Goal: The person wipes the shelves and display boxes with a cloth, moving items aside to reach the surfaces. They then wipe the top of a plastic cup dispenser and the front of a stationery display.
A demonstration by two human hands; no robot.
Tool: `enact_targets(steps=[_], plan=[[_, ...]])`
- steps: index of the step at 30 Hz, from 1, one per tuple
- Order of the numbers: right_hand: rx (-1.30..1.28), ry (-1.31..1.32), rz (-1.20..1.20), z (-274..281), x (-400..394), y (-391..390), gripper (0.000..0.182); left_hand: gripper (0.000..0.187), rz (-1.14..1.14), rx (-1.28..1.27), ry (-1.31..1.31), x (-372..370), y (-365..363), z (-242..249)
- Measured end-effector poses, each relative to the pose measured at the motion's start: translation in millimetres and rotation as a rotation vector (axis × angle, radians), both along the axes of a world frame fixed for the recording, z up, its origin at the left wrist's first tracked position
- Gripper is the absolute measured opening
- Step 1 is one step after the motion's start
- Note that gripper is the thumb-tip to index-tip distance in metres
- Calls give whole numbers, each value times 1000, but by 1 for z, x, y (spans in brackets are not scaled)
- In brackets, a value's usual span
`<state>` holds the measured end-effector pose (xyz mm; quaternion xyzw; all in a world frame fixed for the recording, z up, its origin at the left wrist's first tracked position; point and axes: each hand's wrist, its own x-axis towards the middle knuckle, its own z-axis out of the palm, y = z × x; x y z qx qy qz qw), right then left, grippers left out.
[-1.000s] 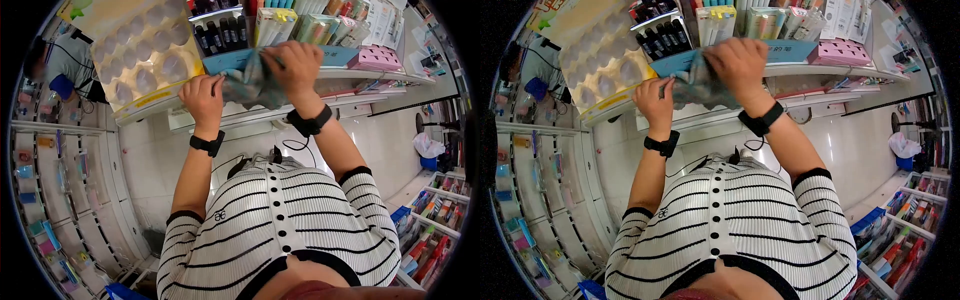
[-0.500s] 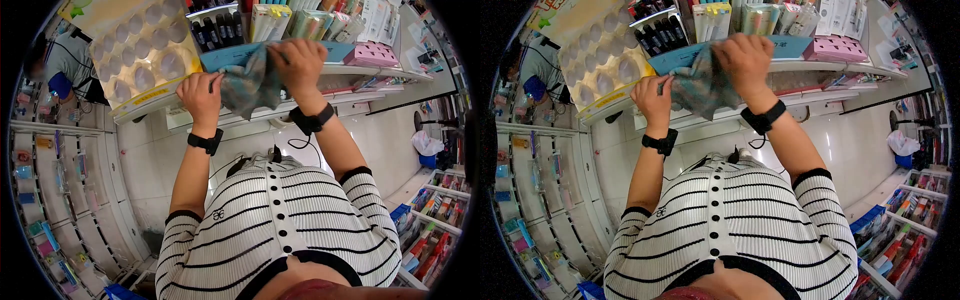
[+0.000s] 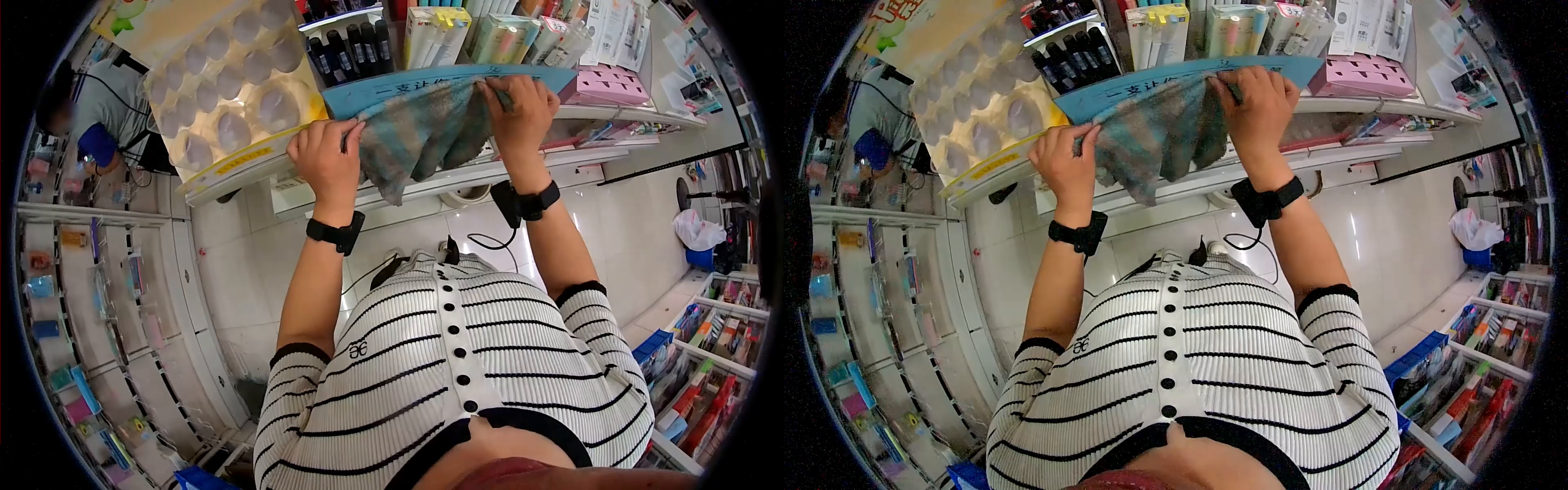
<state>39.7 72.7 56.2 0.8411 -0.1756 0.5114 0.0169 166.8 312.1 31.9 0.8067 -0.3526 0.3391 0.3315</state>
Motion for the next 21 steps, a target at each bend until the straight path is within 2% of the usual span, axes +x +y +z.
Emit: enact_targets(steps=[12, 19, 21], plan=[[34, 40, 34, -22, -2, 6, 18, 15, 5, 3, 14, -1, 0, -2], [-6, -101, 122, 22, 10, 12, 20, 16, 22, -26, 20, 0, -1, -7], [-92, -169, 179, 29, 20, 16, 21, 17, 19, -63, 29, -1, -1, -8]])
